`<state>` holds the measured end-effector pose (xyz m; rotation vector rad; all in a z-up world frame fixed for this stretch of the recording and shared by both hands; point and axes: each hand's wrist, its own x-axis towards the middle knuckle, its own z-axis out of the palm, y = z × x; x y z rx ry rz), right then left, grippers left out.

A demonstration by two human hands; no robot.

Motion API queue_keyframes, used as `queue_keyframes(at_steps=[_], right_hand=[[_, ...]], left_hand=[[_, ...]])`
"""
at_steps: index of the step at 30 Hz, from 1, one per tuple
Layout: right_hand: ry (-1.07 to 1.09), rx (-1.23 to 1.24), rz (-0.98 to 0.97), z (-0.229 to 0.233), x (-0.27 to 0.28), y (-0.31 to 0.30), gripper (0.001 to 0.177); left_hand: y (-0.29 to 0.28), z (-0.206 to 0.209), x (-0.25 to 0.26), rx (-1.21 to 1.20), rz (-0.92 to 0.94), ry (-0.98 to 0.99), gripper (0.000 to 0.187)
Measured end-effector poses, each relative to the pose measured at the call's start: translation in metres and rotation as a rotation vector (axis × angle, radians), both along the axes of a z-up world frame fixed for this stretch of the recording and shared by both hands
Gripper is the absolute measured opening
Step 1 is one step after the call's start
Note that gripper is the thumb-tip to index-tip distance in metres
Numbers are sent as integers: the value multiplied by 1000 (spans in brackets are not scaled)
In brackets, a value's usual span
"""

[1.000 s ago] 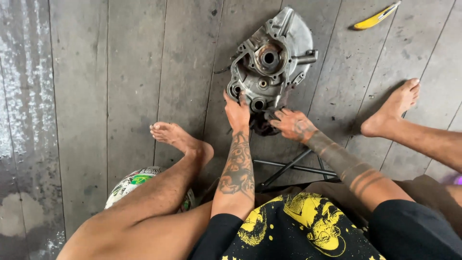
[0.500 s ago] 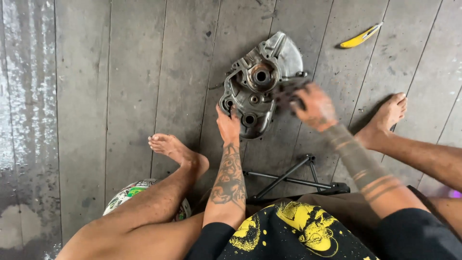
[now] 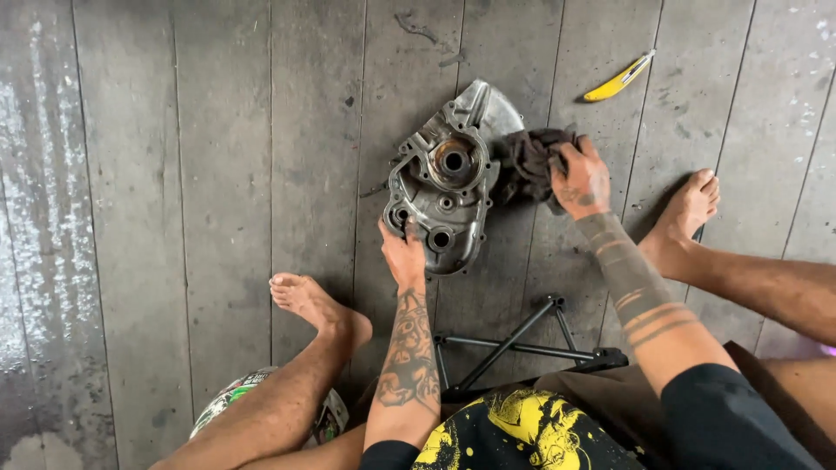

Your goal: The person sits on the floor and wipes a metallic mechanical part with a dark cloth. They rotate the part to clean different sides and then place it on the floor before picking it up again to continue wiping.

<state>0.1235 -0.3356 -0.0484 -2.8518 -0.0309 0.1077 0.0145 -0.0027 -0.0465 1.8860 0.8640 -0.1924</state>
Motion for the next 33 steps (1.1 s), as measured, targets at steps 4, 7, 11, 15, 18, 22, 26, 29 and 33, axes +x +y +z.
queue_keyframes(at_steps=[4,7,11,15,18,22,26,29,33], right_hand=[[100,110,15,55,9,52,26],[131,-45,79,38,19,71,27],[255,1,-121,56,22,96,37],[360,19,-135,-65,40,59,38],[421,118,-134,-59,41,59,47],[395,-75,41,-19,29,61,39],[190,-637,259,0,18,67,18],[310,-401,75,8,10,86,38],[302,1,-84,13,13,74,39]], left_hand=[[-5,23,2,28,-7,19,54],[-5,10,4,44,-4,19,54],[-9,29,4,-2,5,55,55],[-4,14,4,-44,7,39,56],[1,-12,-1,-70,-7,46,57],[-4,24,6,-22,-31,98,57],[-4,3,10,-60,-43,100,60],[-2,-12,5,-71,-45,93,59],[-6,-7,8,-74,-56,100,59]])
